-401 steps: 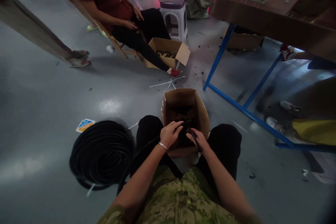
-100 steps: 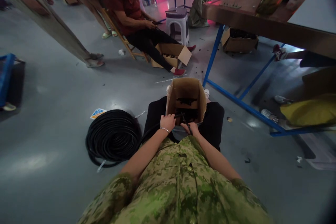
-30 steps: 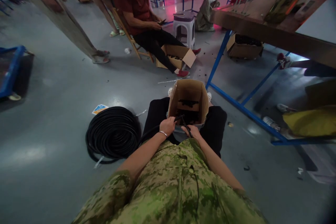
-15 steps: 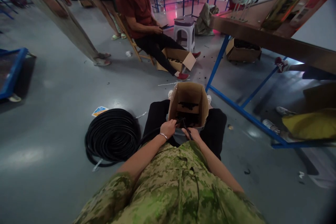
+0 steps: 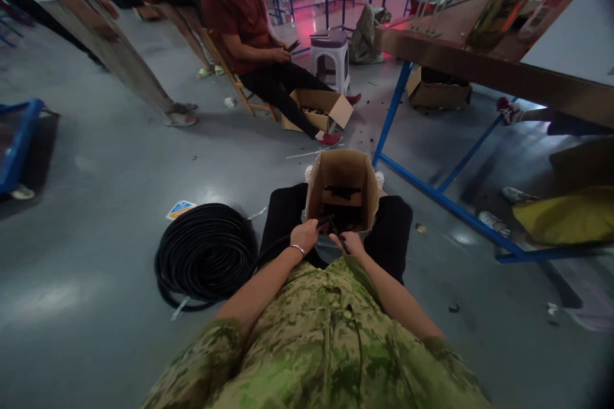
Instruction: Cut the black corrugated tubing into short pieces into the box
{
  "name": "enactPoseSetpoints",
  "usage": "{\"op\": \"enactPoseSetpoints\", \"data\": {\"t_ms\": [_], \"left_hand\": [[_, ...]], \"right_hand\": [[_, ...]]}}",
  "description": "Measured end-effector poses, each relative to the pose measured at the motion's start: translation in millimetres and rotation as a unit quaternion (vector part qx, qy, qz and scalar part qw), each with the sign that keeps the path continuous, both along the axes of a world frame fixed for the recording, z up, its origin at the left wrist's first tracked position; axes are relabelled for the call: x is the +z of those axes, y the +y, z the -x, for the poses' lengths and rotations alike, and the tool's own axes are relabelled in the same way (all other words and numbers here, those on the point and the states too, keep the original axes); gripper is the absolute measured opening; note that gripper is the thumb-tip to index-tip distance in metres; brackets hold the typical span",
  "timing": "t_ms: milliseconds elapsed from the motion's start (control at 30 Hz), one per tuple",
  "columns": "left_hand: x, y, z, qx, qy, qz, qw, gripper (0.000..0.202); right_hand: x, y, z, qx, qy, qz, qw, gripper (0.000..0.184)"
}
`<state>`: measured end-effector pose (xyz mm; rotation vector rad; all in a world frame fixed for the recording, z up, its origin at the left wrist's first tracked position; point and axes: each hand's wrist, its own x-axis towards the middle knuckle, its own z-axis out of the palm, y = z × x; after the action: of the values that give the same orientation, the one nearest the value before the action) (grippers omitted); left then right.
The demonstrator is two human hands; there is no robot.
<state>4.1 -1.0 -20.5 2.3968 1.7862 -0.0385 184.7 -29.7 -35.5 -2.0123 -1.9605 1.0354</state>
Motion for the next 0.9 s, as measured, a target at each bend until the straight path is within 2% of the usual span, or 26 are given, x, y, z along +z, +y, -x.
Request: {"op": "enactPoseSetpoints", "data": {"t_ms": [333,433,600,733,800,900], "left_hand": [[-1.9,0.3,2.7,0.042,-0.030,-0.010,0.999,0.035],[-2.1,0.8,2.6,0.029,-0.028,-0.002,0.999,0.032],[-2.5,0.7,1.7,0.012,-0.039,0.014,0.999,0.031],[-1.1,0.1,2.1,0.025,-0.052,0.014,0.998,0.031],[-0.4,0.1,2.9,0.041,-0.063,0.006,0.997,0.031],[0.0,0.4,4.6,0.068,-0.091,-0.027,0.993,0.033]], "right_hand": [[-1.8,3.5,6.3,0.003,-0.043,-0.027,0.999,0.049],[-4.7,4.8,5.7,-0.015,-0.036,-0.042,0.998,0.049],[-12.6,5.6,-0.3,-0.030,0.041,0.004,0.999,0.050],[-18.9,2.9,-3.5,-0.075,0.131,0.053,0.987,0.050],[-20.7,1.1,-3.3,-0.089,0.163,0.054,0.981,0.049],[-21.6,-1.0,-2.9,-0.072,0.190,0.025,0.979,0.045]]}}
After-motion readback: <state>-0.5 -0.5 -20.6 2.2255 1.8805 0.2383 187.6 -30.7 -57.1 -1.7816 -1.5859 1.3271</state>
